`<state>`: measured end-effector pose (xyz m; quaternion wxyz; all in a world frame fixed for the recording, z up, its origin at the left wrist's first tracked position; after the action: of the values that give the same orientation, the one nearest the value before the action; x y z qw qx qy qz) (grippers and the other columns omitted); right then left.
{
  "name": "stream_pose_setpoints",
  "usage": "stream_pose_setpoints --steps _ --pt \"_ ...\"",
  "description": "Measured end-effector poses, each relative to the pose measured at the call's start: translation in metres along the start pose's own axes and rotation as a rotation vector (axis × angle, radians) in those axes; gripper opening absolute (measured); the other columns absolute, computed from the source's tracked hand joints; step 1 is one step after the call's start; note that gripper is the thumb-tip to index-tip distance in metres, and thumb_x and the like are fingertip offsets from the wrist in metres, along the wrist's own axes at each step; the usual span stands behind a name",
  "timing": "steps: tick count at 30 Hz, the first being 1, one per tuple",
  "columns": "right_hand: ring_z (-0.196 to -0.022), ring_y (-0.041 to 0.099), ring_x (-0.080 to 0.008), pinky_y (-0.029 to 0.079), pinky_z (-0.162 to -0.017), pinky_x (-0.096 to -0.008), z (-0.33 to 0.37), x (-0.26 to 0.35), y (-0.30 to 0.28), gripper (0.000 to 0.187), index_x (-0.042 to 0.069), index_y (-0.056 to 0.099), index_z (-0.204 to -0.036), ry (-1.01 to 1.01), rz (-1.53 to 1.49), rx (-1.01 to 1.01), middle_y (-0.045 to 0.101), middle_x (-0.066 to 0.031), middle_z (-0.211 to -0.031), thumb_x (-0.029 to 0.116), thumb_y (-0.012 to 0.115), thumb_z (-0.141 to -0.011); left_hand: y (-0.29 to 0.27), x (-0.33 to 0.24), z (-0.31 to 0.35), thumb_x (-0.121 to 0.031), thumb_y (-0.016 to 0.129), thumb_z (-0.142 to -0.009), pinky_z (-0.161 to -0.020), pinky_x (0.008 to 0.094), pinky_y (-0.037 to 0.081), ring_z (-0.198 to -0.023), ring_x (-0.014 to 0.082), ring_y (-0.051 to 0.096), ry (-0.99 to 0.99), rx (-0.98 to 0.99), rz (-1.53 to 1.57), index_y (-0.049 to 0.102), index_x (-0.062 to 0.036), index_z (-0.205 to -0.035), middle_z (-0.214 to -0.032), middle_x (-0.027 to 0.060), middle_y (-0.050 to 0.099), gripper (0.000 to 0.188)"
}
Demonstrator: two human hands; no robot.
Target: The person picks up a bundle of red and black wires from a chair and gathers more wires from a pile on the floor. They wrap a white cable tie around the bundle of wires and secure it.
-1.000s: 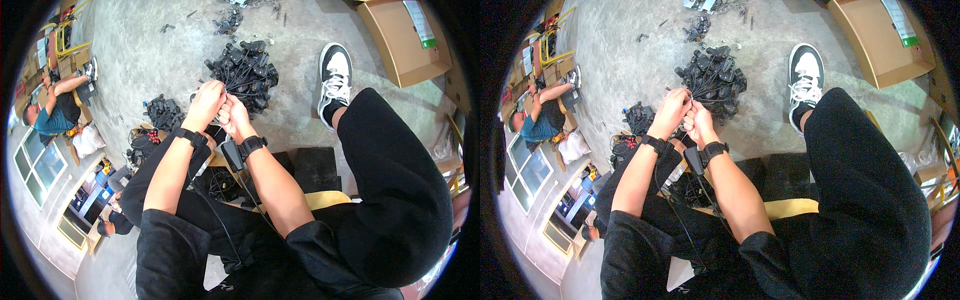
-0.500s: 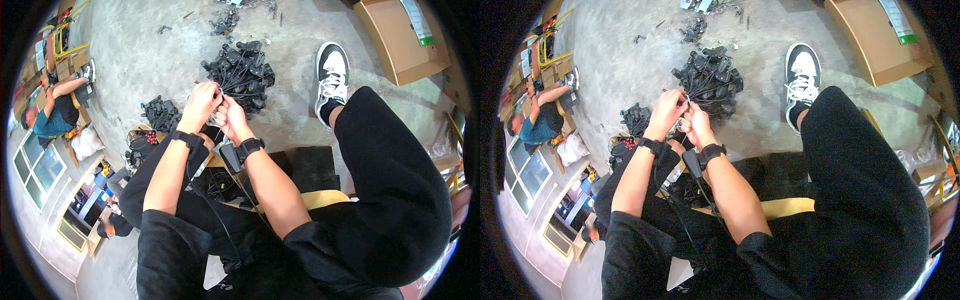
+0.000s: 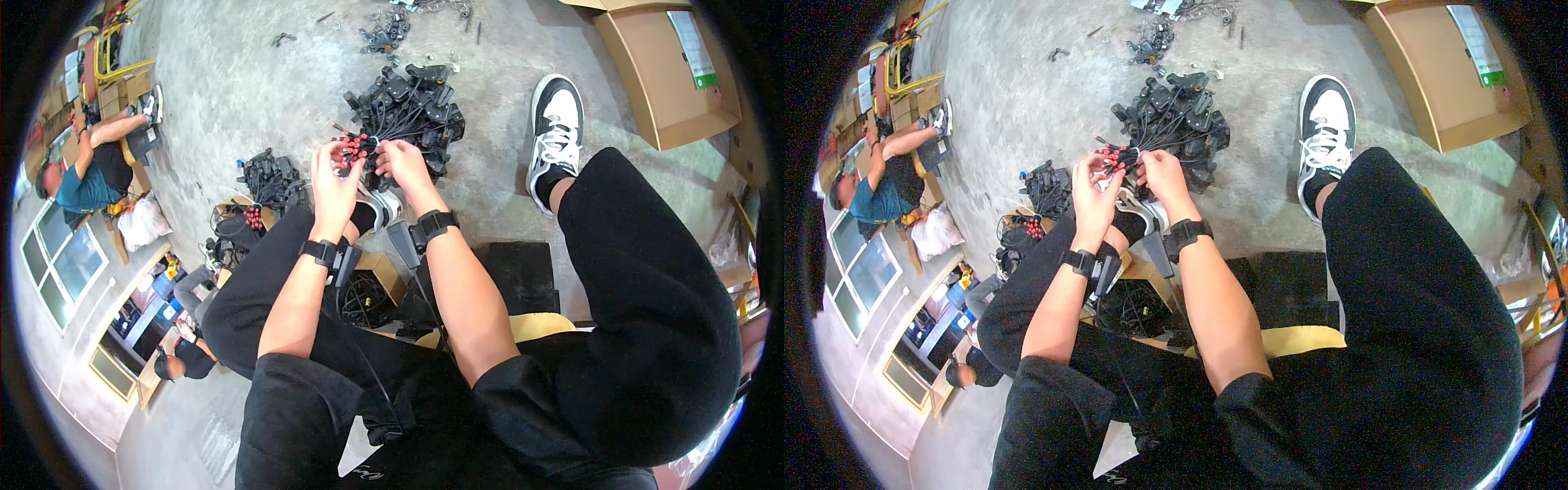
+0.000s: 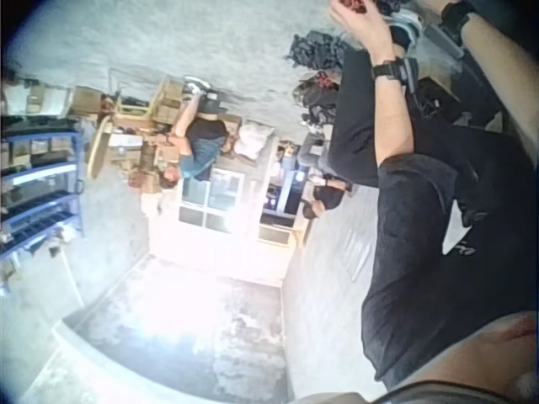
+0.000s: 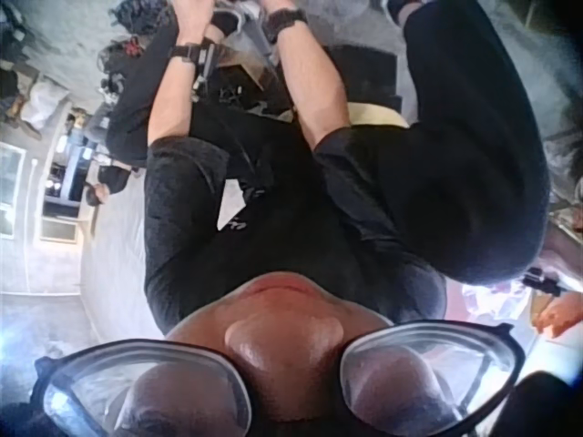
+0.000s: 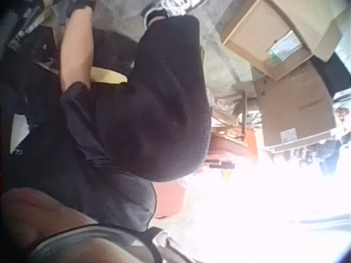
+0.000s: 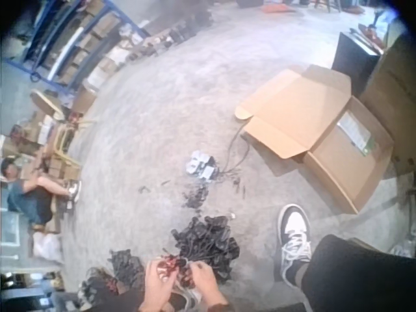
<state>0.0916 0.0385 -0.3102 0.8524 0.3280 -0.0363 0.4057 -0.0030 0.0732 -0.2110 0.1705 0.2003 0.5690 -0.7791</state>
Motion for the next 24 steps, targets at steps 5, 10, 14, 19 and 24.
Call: stream_pose_setpoints --steps 5,10,14,19,24 --pt "-0.062 0.059 -0.0235 0.047 -0.061 -0.0336 -0.002 0.002 0.001 0.022 0.000 0.056 -0.087 -0.232 0.439 -0.275 0.058 -0.0106 -0.068 0.020 0.056 -0.080 -0.004 0.011 -0.001 0.001 0.069 -0.068 -0.072 0.0288 0.047 -0.080 0.0195 0.056 0.160 -0.103 0.024 0.058 0.0009 -0.084 -0.089 0.0095 0.054 0.019" --pt "-0.078 0.056 -0.0225 0.046 -0.070 -0.0322 0.021 0.025 0.015 0.017 0.002 0.057 -0.086 -0.846 0.605 -0.155 0.056 -0.0107 -0.082 0.004 0.064 -0.070 0.000 0.025 0.008 -0.004 0.066 -0.078 -0.069 0.0227 0.048 -0.077 0.0107 0.058 -0.206 -0.061 0.260 0.057 0.0014 -0.088 -0.089 0.0062 0.058 0.014" --pt "-0.076 0.059 -0.0185 0.047 -0.070 -0.0290 0.021 0.030 0.015 0.016 0.000 0.060 -0.085 -0.679 0.501 -0.019 0.060 -0.0104 -0.082 0.004 0.067 -0.071 0.012 0.027 0.015 -0.004 0.058 -0.084 -0.071 0.0220 0.049 -0.080 0.0112 0.059 -0.273 -0.144 0.585 0.057 0.0038 -0.101 -0.090 0.0076 0.060 0.019" --pt "-0.073 0.060 -0.0144 0.048 -0.069 -0.0270 0.016 0.025 0.014 0.019 -0.001 0.061 -0.087 -0.486 0.351 -0.068 0.064 -0.0099 -0.083 0.003 0.068 -0.070 0.007 0.027 0.010 -0.004 0.052 -0.088 -0.072 0.0224 0.049 -0.082 0.0124 0.060 -0.388 -0.135 0.759 0.059 0.0039 -0.106 -0.092 0.0086 0.061 0.021" --pt "-0.078 0.059 -0.0136 0.048 -0.070 -0.0253 0.007 0.006 -0.002 0.022 -0.001 0.060 -0.092 -0.429 0.032 -0.091 0.062 -0.0090 -0.091 0.002 0.068 -0.072 -0.003 0.014 0.008 -0.002 0.059 -0.080 -0.068 0.0240 0.047 -0.074 0.0147 0.060 0.000 -0.027 -0.063 0.063 -0.0025 -0.103 -0.087 0.0093 0.062 0.023"
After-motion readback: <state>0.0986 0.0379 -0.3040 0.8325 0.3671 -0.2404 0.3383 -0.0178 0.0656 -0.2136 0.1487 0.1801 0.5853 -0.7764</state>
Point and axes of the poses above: each hand's wrist, its own z-axis away from the middle knuckle, its own y-axis out of the palm, x = y × z, the point moved 1 cm from there along -z, towards the middle knuckle
